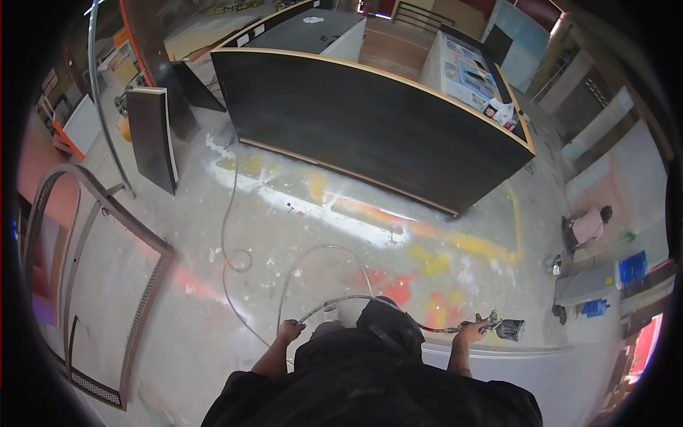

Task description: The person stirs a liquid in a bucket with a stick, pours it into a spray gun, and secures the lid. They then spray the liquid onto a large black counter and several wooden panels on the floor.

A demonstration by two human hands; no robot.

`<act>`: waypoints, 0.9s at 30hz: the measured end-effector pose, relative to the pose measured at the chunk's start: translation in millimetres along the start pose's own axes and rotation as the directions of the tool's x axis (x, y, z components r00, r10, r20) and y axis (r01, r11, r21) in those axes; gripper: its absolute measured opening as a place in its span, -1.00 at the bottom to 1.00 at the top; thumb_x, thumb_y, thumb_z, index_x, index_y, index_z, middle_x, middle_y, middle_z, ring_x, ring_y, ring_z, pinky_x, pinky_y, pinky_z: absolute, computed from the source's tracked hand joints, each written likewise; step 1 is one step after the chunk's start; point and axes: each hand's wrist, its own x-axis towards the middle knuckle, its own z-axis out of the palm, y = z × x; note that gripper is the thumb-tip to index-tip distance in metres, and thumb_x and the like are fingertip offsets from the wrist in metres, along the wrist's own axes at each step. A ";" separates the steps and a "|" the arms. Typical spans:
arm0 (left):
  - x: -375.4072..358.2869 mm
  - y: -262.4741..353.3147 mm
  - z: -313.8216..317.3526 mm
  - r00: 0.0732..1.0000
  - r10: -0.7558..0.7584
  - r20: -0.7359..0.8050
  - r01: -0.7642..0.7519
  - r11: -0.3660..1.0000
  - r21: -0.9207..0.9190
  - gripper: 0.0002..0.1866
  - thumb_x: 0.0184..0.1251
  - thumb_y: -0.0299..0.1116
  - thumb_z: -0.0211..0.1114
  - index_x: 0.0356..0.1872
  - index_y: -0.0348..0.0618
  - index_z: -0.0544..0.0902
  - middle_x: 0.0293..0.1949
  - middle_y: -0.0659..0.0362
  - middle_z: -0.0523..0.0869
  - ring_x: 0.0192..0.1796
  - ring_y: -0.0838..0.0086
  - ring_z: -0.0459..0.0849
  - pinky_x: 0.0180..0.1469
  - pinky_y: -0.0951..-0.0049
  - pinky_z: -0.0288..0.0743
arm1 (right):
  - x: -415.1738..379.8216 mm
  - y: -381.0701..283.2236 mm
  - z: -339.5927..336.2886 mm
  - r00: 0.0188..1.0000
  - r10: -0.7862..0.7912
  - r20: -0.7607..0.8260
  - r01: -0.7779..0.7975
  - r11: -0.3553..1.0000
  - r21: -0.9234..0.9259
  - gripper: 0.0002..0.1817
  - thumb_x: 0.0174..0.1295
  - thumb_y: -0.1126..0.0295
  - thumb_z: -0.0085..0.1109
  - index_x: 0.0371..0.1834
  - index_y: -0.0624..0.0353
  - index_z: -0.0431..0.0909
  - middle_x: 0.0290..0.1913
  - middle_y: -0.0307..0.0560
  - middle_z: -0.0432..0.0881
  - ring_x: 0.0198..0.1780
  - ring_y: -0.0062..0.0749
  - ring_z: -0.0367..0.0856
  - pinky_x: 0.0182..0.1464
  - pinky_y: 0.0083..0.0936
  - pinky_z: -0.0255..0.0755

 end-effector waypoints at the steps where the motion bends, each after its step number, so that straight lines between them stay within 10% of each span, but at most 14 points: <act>1: 3.0 3.5 -2.0 1.000 0.007 -0.002 -0.007 1.000 0.030 -0.57 0.11 0.04 0.45 -0.37 -0.20 0.77 -0.44 0.04 0.78 -0.33 0.26 0.76 -0.17 0.20 0.59 | 3.0 6.4 -11.4 0.997 0.065 0.030 -0.065 0.998 0.023 -0.34 0.47 -0.12 -0.03 -0.04 0.43 0.60 -0.14 0.10 0.73 -0.69 -0.39 0.42 -0.63 -0.46 0.30; 11: -1.4 -31.3 -23.0 0.987 -0.003 0.161 -0.064 0.912 0.405 -0.40 0.10 0.24 0.26 -0.28 -0.18 0.80 -0.17 -0.10 0.78 0.00 0.06 0.74 0.11 0.15 0.58 | -41.0 148.9 -131.7 0.992 0.073 -0.101 -0.076 0.997 -0.025 -0.42 0.48 0.01 0.01 0.16 0.41 0.46 -0.04 0.15 0.69 -0.64 -0.35 0.48 -0.69 -0.46 0.31; 19: -44.4 -77.5 -27.8 0.987 0.006 0.162 -0.091 0.848 0.522 -0.35 0.22 0.21 0.16 -0.06 -0.23 0.74 0.01 -0.17 0.72 0.14 -0.01 0.67 0.23 0.10 0.50 | -131.5 229.8 -274.3 0.943 0.108 -0.316 -0.169 0.971 -0.171 -0.43 0.45 -0.04 0.05 -0.06 0.40 0.57 -0.43 0.08 0.65 -0.66 -0.26 0.52 -0.71 -0.37 0.38; 21: -56.0 -85.6 -22.8 0.982 0.127 0.139 -0.176 0.885 0.431 -0.47 0.25 0.11 0.23 -0.10 -0.21 0.73 -0.04 -0.17 0.73 0.10 -0.02 0.68 0.18 0.09 0.51 | -154.8 223.7 -302.5 0.873 0.233 -0.428 -0.324 0.933 -0.154 -0.41 0.45 -0.07 0.04 -0.07 0.40 0.57 -0.42 0.10 0.65 -0.66 -0.24 0.52 -0.69 -0.34 0.41; 24: -64.4 -122.5 -18.3 0.985 0.165 -0.048 -0.154 0.971 0.185 -0.60 0.27 -0.03 0.30 -0.16 -0.20 0.72 -0.11 -0.18 0.73 0.04 -0.03 0.70 0.11 0.09 0.54 | -100.1 379.3 -385.9 0.691 0.662 -0.291 -0.548 0.742 0.386 -0.40 0.42 -0.10 0.05 -0.10 0.36 0.64 -0.24 0.10 0.75 -0.57 -0.22 0.64 -0.58 -0.37 0.53; 25: -70.8 -131.0 -24.8 0.964 0.252 -0.090 -0.231 0.953 0.194 -0.66 0.28 -0.10 0.32 -0.17 -0.19 0.71 -0.14 -0.20 0.73 0.00 -0.05 0.70 0.06 0.09 0.55 | -103.4 371.1 -389.7 0.791 0.431 -0.434 -0.476 0.880 0.005 -0.40 0.42 -0.10 0.05 -0.09 0.35 0.64 -0.24 0.10 0.75 -0.57 -0.22 0.63 -0.58 -0.37 0.53; 27: -101.9 -139.4 -42.1 0.974 0.193 -0.115 -0.178 0.976 0.129 -0.65 0.28 -0.09 0.31 -0.17 -0.19 0.71 -0.15 -0.20 0.73 -0.01 -0.04 0.71 0.04 0.08 0.55 | -131.6 327.7 -386.9 0.813 0.390 -0.433 -0.458 0.887 -0.060 -0.40 0.42 -0.10 0.04 -0.08 0.35 0.64 -0.24 0.10 0.75 -0.58 -0.22 0.63 -0.58 -0.37 0.52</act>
